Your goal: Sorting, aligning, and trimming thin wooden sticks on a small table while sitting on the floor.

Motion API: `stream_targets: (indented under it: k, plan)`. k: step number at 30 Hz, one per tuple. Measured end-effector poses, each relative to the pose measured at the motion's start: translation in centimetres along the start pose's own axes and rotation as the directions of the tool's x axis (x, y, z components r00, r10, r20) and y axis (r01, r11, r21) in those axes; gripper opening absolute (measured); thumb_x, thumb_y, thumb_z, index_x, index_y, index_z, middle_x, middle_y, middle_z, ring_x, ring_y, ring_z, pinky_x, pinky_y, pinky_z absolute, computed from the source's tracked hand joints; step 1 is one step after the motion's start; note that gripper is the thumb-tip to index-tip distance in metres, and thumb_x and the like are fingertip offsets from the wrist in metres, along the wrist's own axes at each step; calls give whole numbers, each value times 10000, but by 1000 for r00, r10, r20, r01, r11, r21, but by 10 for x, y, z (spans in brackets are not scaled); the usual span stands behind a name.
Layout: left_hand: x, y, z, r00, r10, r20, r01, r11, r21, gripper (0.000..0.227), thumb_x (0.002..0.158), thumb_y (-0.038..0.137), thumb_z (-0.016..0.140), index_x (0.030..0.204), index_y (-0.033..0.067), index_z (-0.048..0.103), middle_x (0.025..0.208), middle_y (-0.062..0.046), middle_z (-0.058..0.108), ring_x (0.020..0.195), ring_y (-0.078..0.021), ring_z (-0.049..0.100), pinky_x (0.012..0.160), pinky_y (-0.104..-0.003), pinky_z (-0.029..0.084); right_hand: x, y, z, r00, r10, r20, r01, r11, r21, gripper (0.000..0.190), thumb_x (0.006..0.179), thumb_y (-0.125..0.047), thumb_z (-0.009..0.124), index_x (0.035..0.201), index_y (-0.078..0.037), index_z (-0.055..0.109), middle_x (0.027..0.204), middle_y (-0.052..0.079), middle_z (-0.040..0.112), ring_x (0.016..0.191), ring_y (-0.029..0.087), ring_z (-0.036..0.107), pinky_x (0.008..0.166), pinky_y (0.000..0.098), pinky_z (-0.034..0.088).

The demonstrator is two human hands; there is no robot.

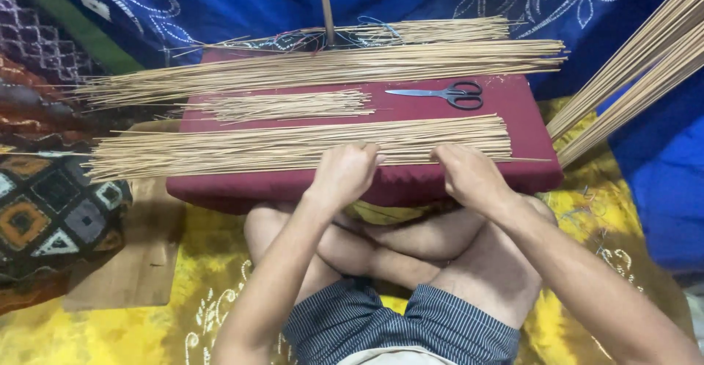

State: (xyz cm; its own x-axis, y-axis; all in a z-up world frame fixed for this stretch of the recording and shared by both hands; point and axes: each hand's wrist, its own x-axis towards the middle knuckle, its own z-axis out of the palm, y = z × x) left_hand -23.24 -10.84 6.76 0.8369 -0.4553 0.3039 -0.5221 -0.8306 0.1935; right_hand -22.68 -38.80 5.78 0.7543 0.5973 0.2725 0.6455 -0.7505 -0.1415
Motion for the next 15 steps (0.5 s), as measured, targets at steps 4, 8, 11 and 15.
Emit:
stream_targets:
  k: [4, 8, 11, 15]
  plan:
    - [-13, -30, -12, 1000, 2, -3, -2, 994, 108, 71, 901, 138, 608, 922, 130, 675, 784, -71, 689, 721, -358, 749, 611, -487, 600, -13, 26, -11, 998, 45, 50, -44, 999, -22, 256, 907, -9, 467, 1108, -112, 587, 913, 112, 643, 956, 372, 694, 799, 486, 548]
    - [-17, -28, 0, 998, -29, -58, 33, 997, 68, 75, 939, 162, 603, 918, 150, 674, 773, -48, 662, 728, -341, 740, 616, -464, 599, 1, -1, -23, 992, 8, 126, -23, 993, 116, 238, 926, -20, 448, 1124, -45, 578, 925, 195, 651, 969, 455, 685, 787, 533, 553]
    - [-11, -12, 9, 992, -10, -126, 21, 996, 91, 71, 929, 169, 615, 879, 176, 666, 752, -17, 634, 697, -298, 729, 595, -426, 589, 18, -25, -19, 992, -22, 122, 5, 991, 132, 211, 914, -40, 457, 1088, -54, 576, 905, 165, 629, 935, 440, 677, 773, 531, 545]
    - [0, 1, 35, 975, 39, -220, -1, 985, 172, 88, 902, 193, 611, 819, 222, 624, 731, 44, 583, 681, -222, 705, 586, -353, 563, 34, -51, -1, 998, -28, 62, 27, 1000, 7, 154, 901, -55, 472, 1019, -97, 561, 865, 103, 591, 879, 385, 677, 733, 508, 538]
